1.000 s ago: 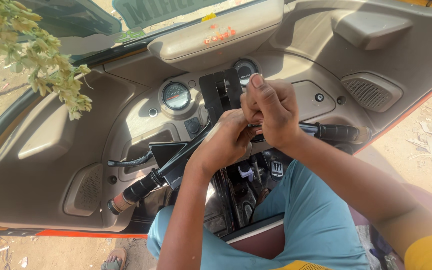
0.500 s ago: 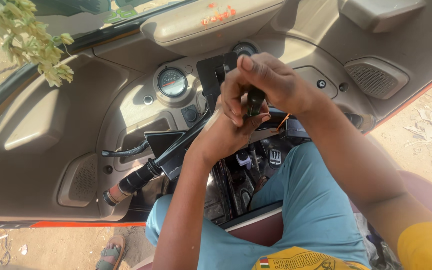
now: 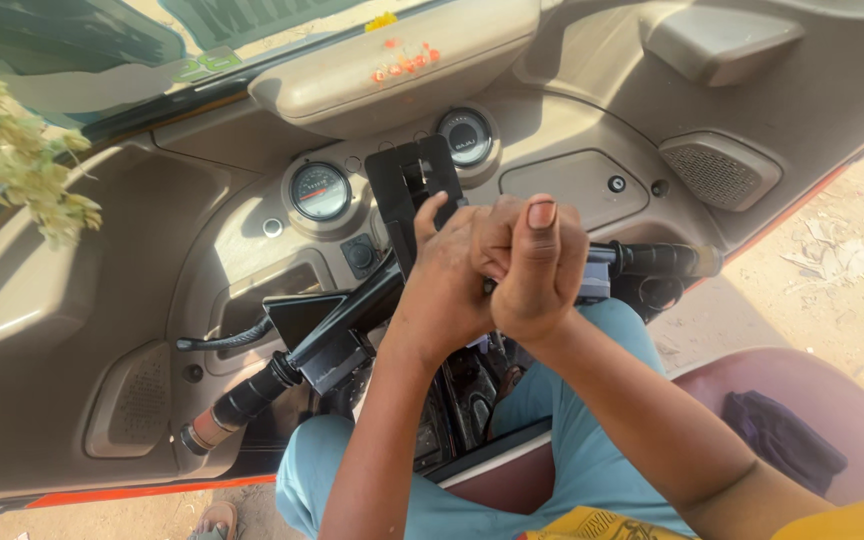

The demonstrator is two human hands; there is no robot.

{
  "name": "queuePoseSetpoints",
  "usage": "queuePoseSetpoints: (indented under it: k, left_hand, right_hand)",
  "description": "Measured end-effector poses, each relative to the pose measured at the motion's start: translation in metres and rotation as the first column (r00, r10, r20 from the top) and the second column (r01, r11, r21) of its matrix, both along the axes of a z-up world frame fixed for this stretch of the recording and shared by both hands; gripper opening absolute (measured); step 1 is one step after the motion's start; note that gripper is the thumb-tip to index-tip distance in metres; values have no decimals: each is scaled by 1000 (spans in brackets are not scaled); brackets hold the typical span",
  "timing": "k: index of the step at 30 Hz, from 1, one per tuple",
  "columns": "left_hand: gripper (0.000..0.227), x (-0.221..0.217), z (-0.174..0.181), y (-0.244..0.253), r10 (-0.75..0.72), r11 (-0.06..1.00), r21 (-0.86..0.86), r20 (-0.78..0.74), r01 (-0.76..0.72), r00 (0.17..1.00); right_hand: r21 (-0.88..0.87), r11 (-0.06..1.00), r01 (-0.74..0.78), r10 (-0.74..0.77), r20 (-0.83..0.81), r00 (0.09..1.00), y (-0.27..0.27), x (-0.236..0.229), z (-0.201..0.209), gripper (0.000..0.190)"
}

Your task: The person assembles a black plastic phone mount on the dashboard of a vehicle using a screwdriver, fitting pieces together and tightening screws.

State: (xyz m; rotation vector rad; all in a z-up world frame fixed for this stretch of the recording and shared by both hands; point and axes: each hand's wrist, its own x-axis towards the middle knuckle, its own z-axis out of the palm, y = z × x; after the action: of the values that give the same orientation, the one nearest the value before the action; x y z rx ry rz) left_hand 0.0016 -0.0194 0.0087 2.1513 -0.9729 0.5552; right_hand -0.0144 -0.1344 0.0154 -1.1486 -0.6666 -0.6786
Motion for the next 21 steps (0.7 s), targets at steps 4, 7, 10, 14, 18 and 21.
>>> queuePoseSetpoints:
  k: [4, 7, 10, 14, 18, 21]
  left_hand:
    - [26, -4, -6, -8, 190, 979, 73, 0, -189, 982]
    - [26, -3, -4, -6, 152, 988, 16, -54, -151, 987]
    - [25, 0, -1, -4, 59, 998, 12, -76, -59, 995]
    - [36, 11, 5, 2, 9, 992, 127, -105, 5, 994]
    - [56, 16, 2, 11, -9, 979, 201, -68, 23, 998]
    - [55, 15, 4, 22, 12, 952, 306, -90, 16, 996]
  right_hand:
    - [-71, 997, -39, 36, -43, 998, 1, 2, 5, 63]
    - [-223, 873, -435, 398, -190, 897, -23, 27, 31, 58]
    - [-315, 671, -671, 610, -280, 741, -41, 41, 55, 56]
    - [-441, 395, -806, 734, -376, 565, -49, 48, 70, 60]
    - [-467, 498, -731, 681, -312, 663, -40, 53, 54, 57]
    - [-343, 707, -618, 510, -359, 782, -31, 37, 31, 52]
